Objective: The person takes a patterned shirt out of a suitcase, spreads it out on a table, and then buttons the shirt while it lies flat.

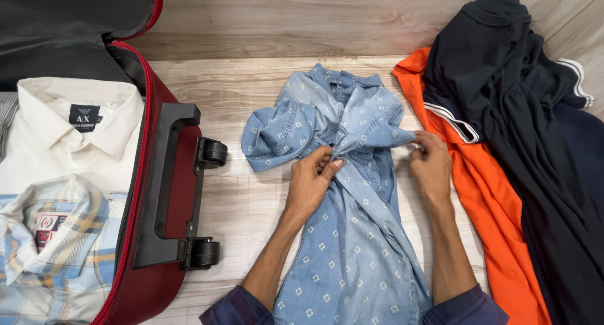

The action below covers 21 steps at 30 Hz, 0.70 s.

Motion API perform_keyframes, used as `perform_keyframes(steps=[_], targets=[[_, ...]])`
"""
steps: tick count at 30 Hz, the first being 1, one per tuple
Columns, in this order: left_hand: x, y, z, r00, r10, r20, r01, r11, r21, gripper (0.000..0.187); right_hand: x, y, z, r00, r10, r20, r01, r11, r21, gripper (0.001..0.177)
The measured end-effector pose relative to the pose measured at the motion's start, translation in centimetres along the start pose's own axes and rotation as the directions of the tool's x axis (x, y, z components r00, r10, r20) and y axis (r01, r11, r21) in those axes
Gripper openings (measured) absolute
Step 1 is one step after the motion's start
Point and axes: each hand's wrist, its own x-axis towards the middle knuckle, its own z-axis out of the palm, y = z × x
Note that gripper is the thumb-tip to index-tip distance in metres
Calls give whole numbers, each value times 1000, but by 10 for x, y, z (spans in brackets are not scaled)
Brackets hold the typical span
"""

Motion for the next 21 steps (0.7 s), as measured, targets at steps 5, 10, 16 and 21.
perform_keyframes(steps=[5,10,16,21], targets=[[-2,3,0,997,50,-55,-47,997,63,25,1,-12,3,912,152,382,-138,988,-63,38],[-5,7,-2,993,78,-90,-61,982,179,24,-4,-39,-2,870,337,360,-390,917,85,36],[-2,2,-9,931,350,-101,-318,916,243,25,-20,-29,-38,958,232,167,-286,789,544,29],[-5,0,-5,958,278,-67,-242,913,328,27,-23,-27,-102,921,327,212,-374,896,241,24]])
